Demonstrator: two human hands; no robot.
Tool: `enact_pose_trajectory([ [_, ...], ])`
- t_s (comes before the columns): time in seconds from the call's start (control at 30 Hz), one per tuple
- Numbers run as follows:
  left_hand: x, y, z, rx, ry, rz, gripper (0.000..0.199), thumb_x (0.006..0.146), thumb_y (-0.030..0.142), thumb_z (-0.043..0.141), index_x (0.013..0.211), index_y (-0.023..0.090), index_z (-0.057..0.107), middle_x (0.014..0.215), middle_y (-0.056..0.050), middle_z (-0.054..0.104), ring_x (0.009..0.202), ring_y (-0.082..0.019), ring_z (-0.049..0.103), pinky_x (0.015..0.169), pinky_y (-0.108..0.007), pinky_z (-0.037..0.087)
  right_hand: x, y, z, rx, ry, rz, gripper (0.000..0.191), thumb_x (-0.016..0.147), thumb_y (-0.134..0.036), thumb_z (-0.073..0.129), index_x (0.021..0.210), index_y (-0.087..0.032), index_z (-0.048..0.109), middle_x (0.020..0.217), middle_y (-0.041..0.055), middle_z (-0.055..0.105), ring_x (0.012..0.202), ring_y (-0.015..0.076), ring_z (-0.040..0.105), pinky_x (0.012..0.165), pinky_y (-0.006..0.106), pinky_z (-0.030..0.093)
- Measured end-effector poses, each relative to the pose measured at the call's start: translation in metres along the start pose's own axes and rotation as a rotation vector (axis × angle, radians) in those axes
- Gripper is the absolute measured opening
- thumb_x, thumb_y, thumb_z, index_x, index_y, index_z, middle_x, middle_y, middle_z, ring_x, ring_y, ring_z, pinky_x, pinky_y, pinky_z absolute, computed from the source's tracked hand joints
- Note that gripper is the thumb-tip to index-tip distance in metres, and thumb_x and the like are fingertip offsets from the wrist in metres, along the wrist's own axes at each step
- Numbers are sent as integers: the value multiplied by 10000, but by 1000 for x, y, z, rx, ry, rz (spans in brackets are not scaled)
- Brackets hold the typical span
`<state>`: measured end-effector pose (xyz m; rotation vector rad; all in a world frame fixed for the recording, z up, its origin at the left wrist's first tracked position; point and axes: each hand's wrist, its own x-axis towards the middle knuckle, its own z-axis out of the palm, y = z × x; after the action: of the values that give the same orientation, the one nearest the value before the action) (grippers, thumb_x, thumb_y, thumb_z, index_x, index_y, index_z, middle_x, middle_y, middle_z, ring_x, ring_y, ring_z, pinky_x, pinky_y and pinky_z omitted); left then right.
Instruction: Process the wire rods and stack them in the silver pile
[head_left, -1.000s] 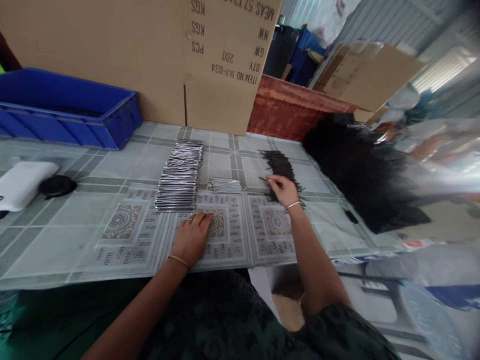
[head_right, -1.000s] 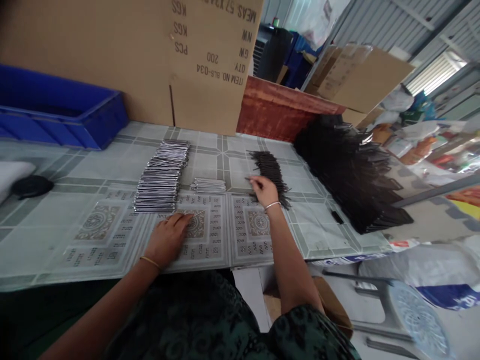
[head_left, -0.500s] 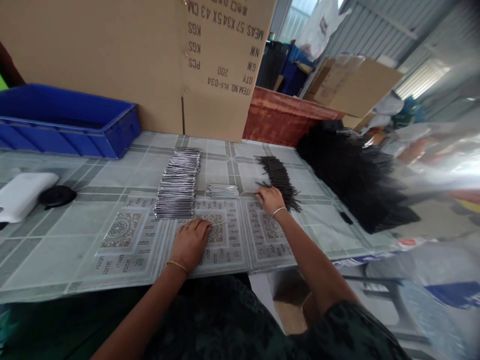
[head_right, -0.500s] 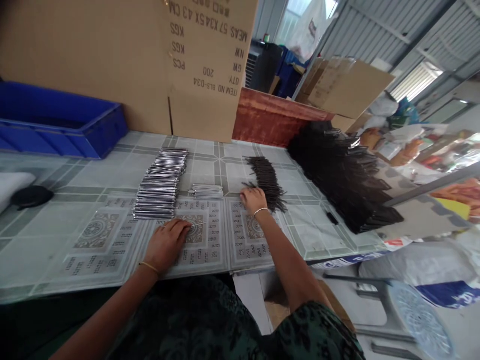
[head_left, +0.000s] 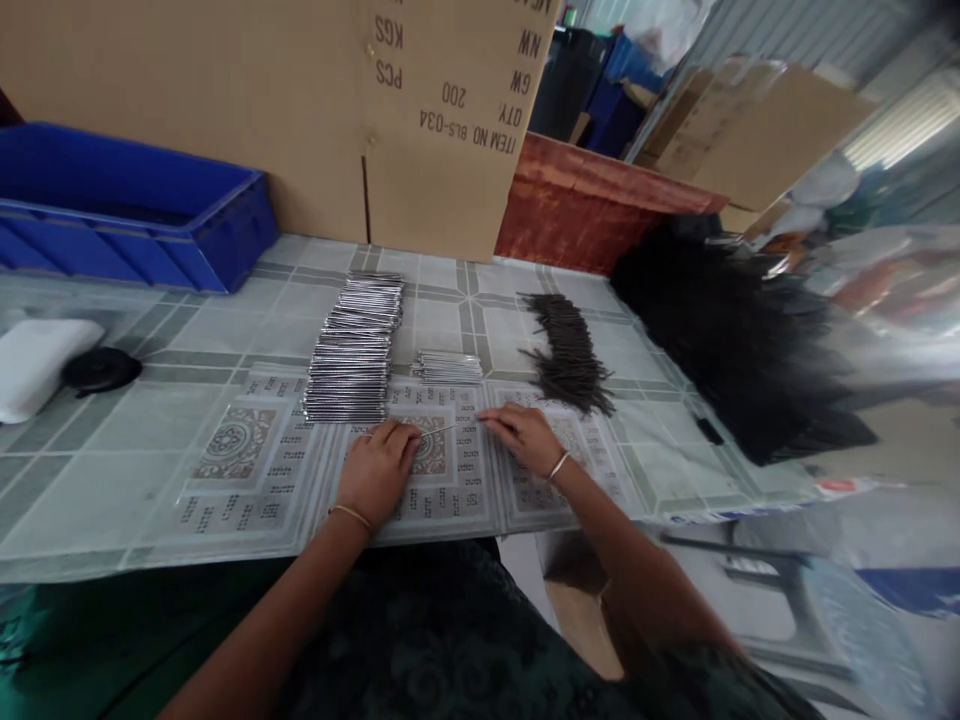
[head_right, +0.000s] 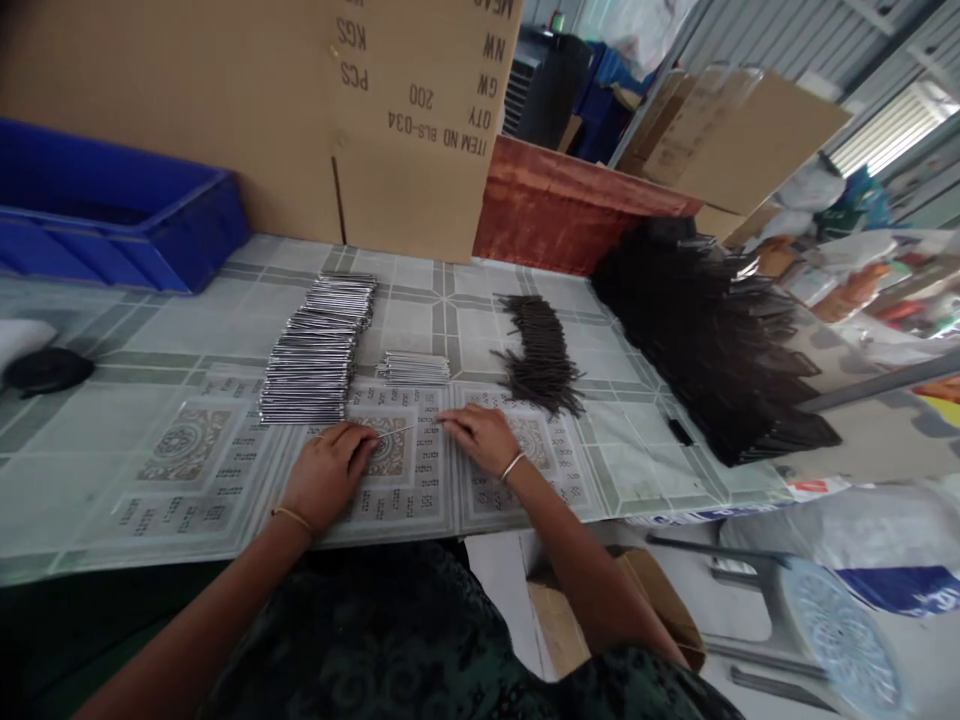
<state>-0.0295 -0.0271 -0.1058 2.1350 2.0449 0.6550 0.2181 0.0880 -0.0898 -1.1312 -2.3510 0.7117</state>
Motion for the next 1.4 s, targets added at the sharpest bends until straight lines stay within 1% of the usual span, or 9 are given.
enact_pose_trajectory([
  [0.07,0,2,-2,15,-24,-1,281,985,317,397,1027,197,647,1049,-78,674,963,-238,612,852,-377,480,-14,-10,22,-79,-45,-34,213,965,-346,528,1060,-310,715,948,5,716,946,177,636,1085,438,306],
  [0.13,0,3,-3,32,-38,-4,285,985,322,394,1033,207,651,1062,-75,674,972,-247,607,850,-386,474,-20,-14,33,-103,13,0,203,970,-332,526,1049,-313,712,1008,5,715,1013,181,625,1147,490,152],
  [0.17,0,4,-3,40,-38,-5,286,985,323,394,1035,210,652,1066,-74,674,979,-249,604,851,-387,471,-20,-14,35,-95,43,23,195,967,-332,533,1042,-317,712,1033,2,712,1035,184,619,1156,501,102],
  [0.3,0,6,-5,66,-40,2,273,979,314,409,1026,216,659,1065,-74,674,989,-254,597,842,-384,464,-16,-18,40,-64,77,70,175,953,-366,553,1007,-333,717,1057,1,712,1067,207,607,1153,531,30],
  [0.43,0,6,-5,69,-48,1,264,977,306,419,1042,216,659,1073,-73,674,980,-253,601,834,-387,465,-13,-21,42,-18,73,95,176,952,-351,545,1012,-328,710,1056,-1,724,1049,211,623,1146,538,64],
  [0.6,1,6,-4,72,-57,-13,276,981,325,410,1044,224,660,1079,-70,672,978,-254,603,826,-386,461,-13,-20,41,3,70,89,180,948,-329,540,1007,-306,708,1058,4,732,1044,206,635,1148,505,114],
  [0.77,1,6,-4,85,-56,2,269,979,313,410,1039,222,656,1079,-75,669,980,-258,599,814,-387,458,-12,-20,40,21,60,84,166,948,-329,549,1004,-310,704,1053,-5,732,1039,202,637,1153,490,126],
  [0.97,1,6,-5,82,-61,2,249,975,312,428,1040,224,651,1074,-67,670,982,-263,593,816,-390,454,-11,-19,40,13,55,63,160,945,-317,560,1003,-304,709,1036,-2,732,1013,191,641,1136,464,190],
  [1.4,0,5,-1,103,-19,27,238,973,308,440,1028,229,658,1056,-60,672,983,-268,593,807,-401,462,-11,-16,43,-12,83,23,133,937,-301,599,1006,-300,713,1019,-10,725,997,175,644,1127,458,192],
])
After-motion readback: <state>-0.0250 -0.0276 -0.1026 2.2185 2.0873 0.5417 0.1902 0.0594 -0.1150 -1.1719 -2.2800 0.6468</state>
